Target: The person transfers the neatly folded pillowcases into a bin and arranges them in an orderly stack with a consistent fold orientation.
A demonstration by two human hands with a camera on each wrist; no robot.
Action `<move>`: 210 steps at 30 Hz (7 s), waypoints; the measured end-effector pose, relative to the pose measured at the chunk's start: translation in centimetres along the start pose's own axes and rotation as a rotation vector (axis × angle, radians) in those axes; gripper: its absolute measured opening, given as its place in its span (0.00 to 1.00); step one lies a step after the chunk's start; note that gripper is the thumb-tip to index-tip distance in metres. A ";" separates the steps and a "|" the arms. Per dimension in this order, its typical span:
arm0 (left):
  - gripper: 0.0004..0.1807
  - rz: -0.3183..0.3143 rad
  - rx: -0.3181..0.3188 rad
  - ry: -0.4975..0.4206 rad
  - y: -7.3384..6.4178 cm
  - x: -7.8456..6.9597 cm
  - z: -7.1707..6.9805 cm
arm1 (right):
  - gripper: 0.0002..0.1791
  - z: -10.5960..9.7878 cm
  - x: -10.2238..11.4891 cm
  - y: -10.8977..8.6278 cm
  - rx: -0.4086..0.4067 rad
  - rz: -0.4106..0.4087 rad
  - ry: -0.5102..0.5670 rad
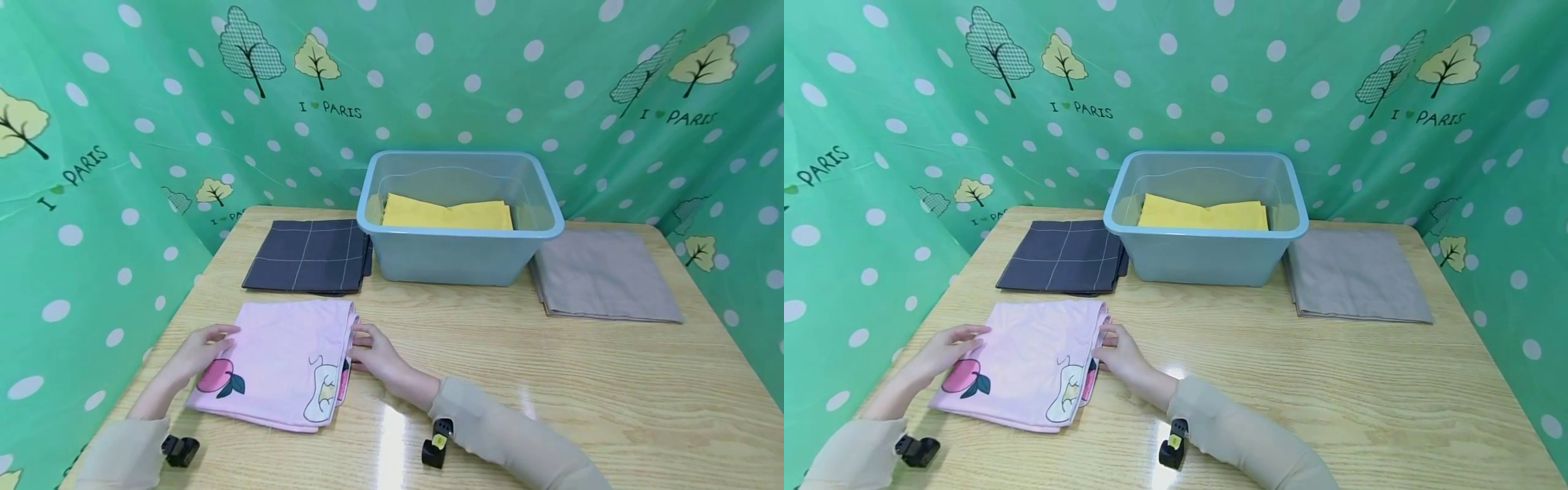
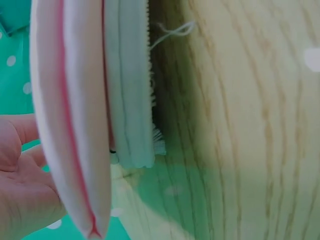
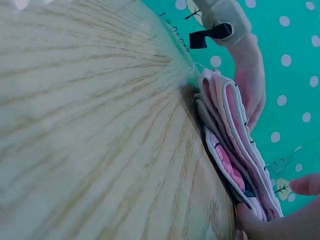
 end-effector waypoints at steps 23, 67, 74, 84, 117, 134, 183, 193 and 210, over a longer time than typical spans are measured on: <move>0.19 0.008 -0.019 -0.018 0.0 0.1 0.4 | 0.29 1.0 0.3 1.0 0.103 -0.013 -0.092; 0.29 -0.066 -0.028 -0.235 -1.7 -3.6 0.3 | 0.29 -1.6 2.8 0.4 -0.027 -0.038 -0.004; 0.30 -0.124 -0.037 -0.334 -0.1 -2.2 1.3 | 0.30 -2.6 3.2 0.1 -0.050 -0.010 0.058; 0.29 -0.108 -0.057 -0.448 4.3 2.3 4.1 | 0.31 -4.3 3.9 -0.3 -0.107 0.024 0.047; 0.25 -0.107 0.088 -0.670 -2.7 -11.4 4.2 | 0.29 -9.8 6.7 -2.7 -0.123 -0.024 0.075; 0.24 -0.135 0.092 -0.719 -3.2 -14.0 5.1 | 0.26 -11.8 8.2 -4.0 -0.171 -0.033 0.086; 0.21 0.063 0.081 -0.849 -2.5 -20.0 5.1 | 0.23 -16.5 13.7 -6.5 -0.229 -0.170 0.065; 0.21 0.110 0.083 -0.855 -1.9 -21.4 4.8 | 0.24 -17.5 14.9 -6.1 -0.242 -0.177 0.071; 0.21 0.093 0.104 -0.870 -0.3 -24.2 4.0 | 0.26 -19.3 17.5 -5.0 -0.236 -0.193 0.083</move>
Point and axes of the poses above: each hand's wrist, its own y-axis towards the middle knuckle, its own z-axis out of the palm, x = y × z, the point moved 2 cm from there along y, towards the middle knuckle, and after that the axes turned 9 degrees about -z, right-handed, at the moved point
